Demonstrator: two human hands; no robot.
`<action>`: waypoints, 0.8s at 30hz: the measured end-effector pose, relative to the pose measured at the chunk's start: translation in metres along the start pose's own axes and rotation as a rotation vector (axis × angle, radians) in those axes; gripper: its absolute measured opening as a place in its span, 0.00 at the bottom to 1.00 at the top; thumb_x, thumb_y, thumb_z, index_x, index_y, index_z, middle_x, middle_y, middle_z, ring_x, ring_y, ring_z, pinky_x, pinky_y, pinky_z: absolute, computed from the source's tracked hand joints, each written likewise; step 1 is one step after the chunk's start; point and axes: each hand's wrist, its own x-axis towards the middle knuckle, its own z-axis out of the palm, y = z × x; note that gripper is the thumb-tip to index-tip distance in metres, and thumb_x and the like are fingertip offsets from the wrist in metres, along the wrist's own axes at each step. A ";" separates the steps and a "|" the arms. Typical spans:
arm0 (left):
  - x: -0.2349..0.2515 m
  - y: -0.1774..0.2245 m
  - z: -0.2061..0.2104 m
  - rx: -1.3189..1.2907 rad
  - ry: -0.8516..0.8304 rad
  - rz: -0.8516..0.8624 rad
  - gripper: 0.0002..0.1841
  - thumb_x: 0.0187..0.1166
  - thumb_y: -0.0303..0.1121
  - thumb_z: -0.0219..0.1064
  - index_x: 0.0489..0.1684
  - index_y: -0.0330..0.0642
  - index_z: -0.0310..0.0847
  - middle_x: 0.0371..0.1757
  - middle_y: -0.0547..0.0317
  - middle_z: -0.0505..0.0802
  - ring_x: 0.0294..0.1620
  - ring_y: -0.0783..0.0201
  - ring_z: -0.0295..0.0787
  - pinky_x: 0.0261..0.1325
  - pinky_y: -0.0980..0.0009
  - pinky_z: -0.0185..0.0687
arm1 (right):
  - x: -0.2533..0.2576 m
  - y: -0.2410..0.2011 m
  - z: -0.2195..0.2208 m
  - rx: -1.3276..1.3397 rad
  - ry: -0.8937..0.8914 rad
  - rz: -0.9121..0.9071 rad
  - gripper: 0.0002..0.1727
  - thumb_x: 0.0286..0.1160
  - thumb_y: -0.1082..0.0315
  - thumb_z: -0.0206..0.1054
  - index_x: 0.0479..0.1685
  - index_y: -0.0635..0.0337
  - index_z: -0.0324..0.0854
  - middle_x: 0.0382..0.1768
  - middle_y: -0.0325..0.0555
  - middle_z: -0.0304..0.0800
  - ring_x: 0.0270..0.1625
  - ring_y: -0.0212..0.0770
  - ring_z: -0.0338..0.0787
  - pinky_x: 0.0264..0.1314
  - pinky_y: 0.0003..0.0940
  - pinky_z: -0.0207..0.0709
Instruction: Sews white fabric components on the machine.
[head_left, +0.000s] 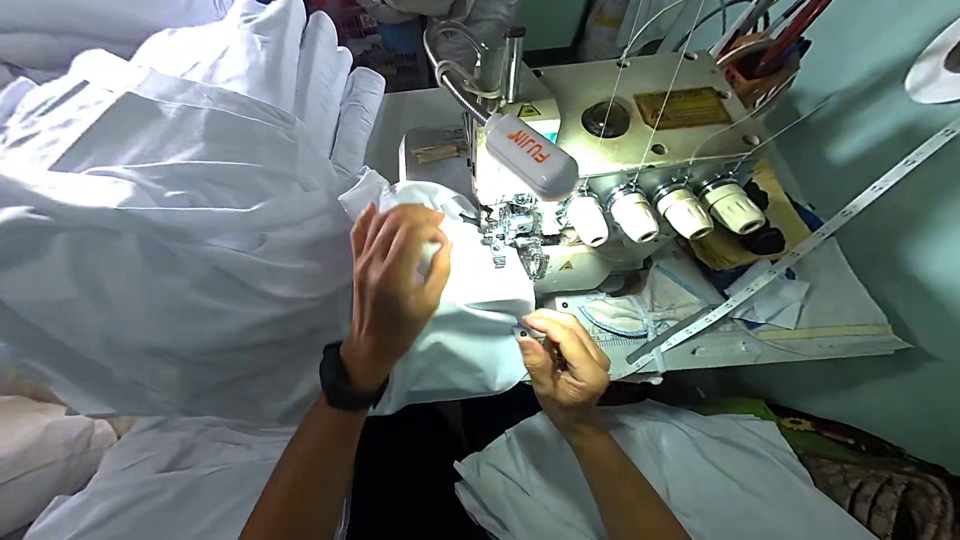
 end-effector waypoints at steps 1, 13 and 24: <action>-0.007 0.006 -0.003 -0.071 0.029 0.009 0.05 0.76 0.26 0.67 0.37 0.32 0.84 0.53 0.43 0.93 0.68 0.51 0.86 0.82 0.48 0.65 | -0.002 0.000 0.001 -0.014 -0.056 0.085 0.19 0.77 0.58 0.72 0.40 0.73 0.88 0.39 0.53 0.91 0.35 0.23 0.82 0.39 0.10 0.74; -0.012 0.004 -0.009 -0.280 -0.374 0.082 0.17 0.71 0.53 0.73 0.32 0.48 0.91 0.55 0.57 0.91 0.72 0.57 0.79 0.81 0.45 0.58 | 0.022 -0.030 -0.015 0.481 -0.324 0.325 0.11 0.67 0.77 0.72 0.47 0.73 0.88 0.38 0.37 0.93 0.39 0.13 0.84 0.45 0.09 0.78; 0.021 -0.002 0.023 -0.388 -0.256 -0.003 0.06 0.78 0.27 0.68 0.32 0.34 0.88 0.35 0.56 0.89 0.38 0.75 0.84 0.45 0.84 0.77 | 0.015 0.022 -0.007 -0.133 -0.224 0.000 0.13 0.71 0.61 0.74 0.23 0.59 0.90 0.45 0.57 0.92 0.52 0.45 0.88 0.57 0.31 0.79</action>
